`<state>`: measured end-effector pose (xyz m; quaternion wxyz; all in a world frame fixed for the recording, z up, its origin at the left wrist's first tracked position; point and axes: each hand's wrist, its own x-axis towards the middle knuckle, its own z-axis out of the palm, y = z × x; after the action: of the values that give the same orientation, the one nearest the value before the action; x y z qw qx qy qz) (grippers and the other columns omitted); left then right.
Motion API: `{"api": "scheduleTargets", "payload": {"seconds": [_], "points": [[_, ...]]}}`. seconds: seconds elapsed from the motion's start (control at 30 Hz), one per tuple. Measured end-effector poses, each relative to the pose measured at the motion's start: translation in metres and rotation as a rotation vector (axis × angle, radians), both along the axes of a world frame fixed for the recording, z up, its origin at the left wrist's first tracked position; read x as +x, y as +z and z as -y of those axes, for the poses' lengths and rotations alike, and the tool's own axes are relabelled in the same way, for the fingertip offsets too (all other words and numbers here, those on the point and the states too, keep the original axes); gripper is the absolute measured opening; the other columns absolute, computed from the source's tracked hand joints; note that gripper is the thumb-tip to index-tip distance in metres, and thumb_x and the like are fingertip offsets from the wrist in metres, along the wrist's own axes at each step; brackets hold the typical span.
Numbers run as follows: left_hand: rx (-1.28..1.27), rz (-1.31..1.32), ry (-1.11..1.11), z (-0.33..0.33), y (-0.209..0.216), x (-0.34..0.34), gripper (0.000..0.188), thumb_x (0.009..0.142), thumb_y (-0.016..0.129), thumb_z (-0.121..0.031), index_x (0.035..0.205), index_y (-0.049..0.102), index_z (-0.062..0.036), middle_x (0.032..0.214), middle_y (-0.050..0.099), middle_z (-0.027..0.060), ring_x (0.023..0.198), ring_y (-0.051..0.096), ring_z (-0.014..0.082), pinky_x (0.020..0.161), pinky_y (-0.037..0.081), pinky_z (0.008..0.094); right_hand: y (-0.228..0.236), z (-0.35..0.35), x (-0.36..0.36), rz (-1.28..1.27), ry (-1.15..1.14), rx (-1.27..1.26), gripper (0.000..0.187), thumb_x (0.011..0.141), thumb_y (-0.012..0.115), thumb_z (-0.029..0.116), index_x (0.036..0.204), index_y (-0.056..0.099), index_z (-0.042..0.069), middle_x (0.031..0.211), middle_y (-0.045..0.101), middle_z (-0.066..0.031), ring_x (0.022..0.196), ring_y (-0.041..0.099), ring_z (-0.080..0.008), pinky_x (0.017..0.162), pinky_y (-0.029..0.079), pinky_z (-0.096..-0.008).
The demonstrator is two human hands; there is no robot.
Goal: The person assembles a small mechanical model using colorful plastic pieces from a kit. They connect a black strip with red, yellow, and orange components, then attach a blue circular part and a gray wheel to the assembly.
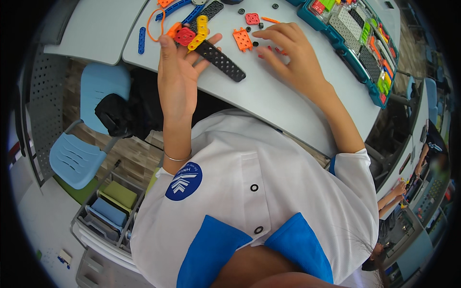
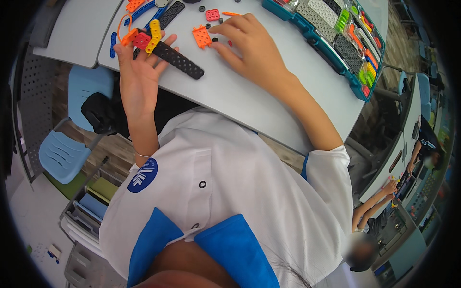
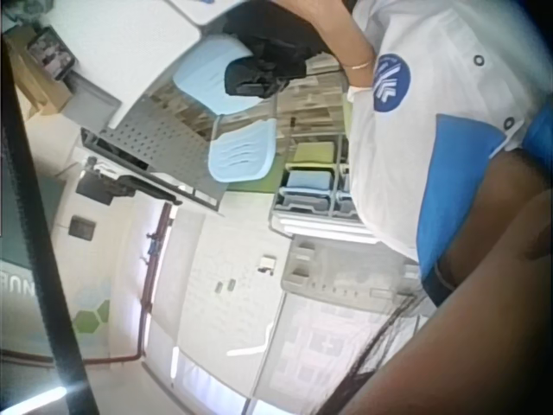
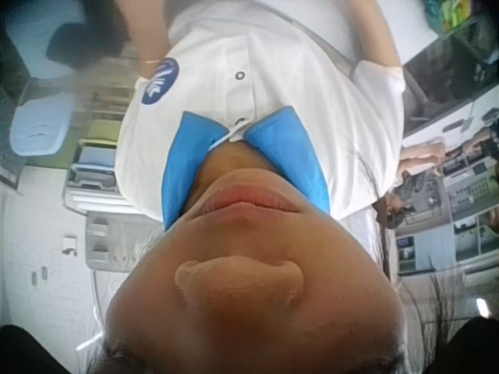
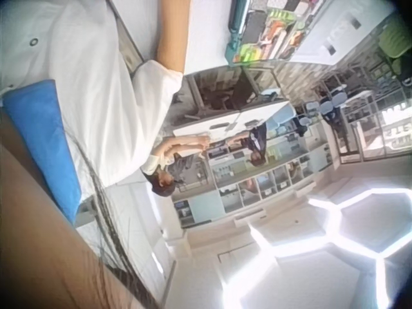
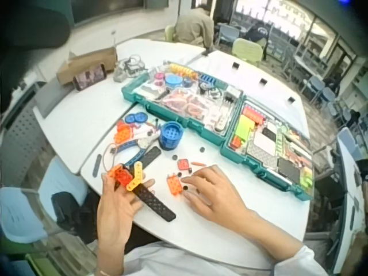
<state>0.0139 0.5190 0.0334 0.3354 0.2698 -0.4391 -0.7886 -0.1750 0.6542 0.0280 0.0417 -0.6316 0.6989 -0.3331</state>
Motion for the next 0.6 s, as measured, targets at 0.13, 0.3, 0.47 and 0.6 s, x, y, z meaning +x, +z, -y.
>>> {"api": "scheduleTargets", "payload": {"seconds": [0.13, 0.3, 0.47, 0.6], "points": [[0.072, -0.047, -0.094, 0.005, 0.002, 0.009, 0.081, 0.102, 0.029, -0.066, 0.152, 0.022, -0.0022, 0.142, 0.043, 0.0343, 0.137, 0.045, 0.0478, 0.107, 0.043, 0.0656, -0.017, 0.010, 0.014, -0.220, 0.012, -0.011, 0.027, 0.082, 0.078, 0.019, 0.106, 0.070, 0.010, 0.105, 0.063, -0.0058, 0.102, 0.057, -0.0245, 0.090, 0.045, -0.0391], [0.154, -0.114, -0.077, 0.004, -0.005, 0.009, 0.052, 0.107, 0.046, -0.034, 0.144, 0.025, -0.0039, 0.134, 0.054, 0.0282, 0.129, 0.054, 0.0423, 0.098, 0.051, 0.0632, -0.025, 0.007, 0.007, -0.257, 0.034, -0.060, 0.022, 0.081, 0.078, 0.015, 0.100, 0.069, 0.009, 0.100, 0.064, -0.0041, 0.099, 0.058, -0.0243, 0.087, 0.045, -0.0382], [0.024, -0.064, -0.081, -0.002, -0.011, 0.002, 0.066, 0.100, 0.054, 0.000, 0.145, 0.008, -0.0127, 0.128, 0.060, 0.0287, 0.116, 0.065, 0.0384, 0.094, 0.059, 0.0514, -0.013, 0.007, 0.004, -0.136, 0.032, -0.125, 0.015, 0.085, 0.073, 0.008, 0.099, 0.068, 0.006, 0.096, 0.064, -0.0062, 0.096, 0.062, -0.0261, 0.082, 0.048, -0.0387], [-0.064, -0.009, -0.010, -0.013, -0.009, -0.004, 0.069, 0.104, 0.048, -0.005, 0.150, -0.003, -0.0156, 0.124, 0.063, 0.0299, 0.101, 0.072, 0.0364, 0.084, 0.064, 0.0446, 0.014, 0.002, -0.003, 0.303, 0.003, -0.128, 0.012, 0.093, 0.064, 0.002, 0.105, 0.064, 0.003, 0.100, 0.066, -0.0070, 0.093, 0.067, -0.0235, 0.079, 0.055, -0.0359]]}}
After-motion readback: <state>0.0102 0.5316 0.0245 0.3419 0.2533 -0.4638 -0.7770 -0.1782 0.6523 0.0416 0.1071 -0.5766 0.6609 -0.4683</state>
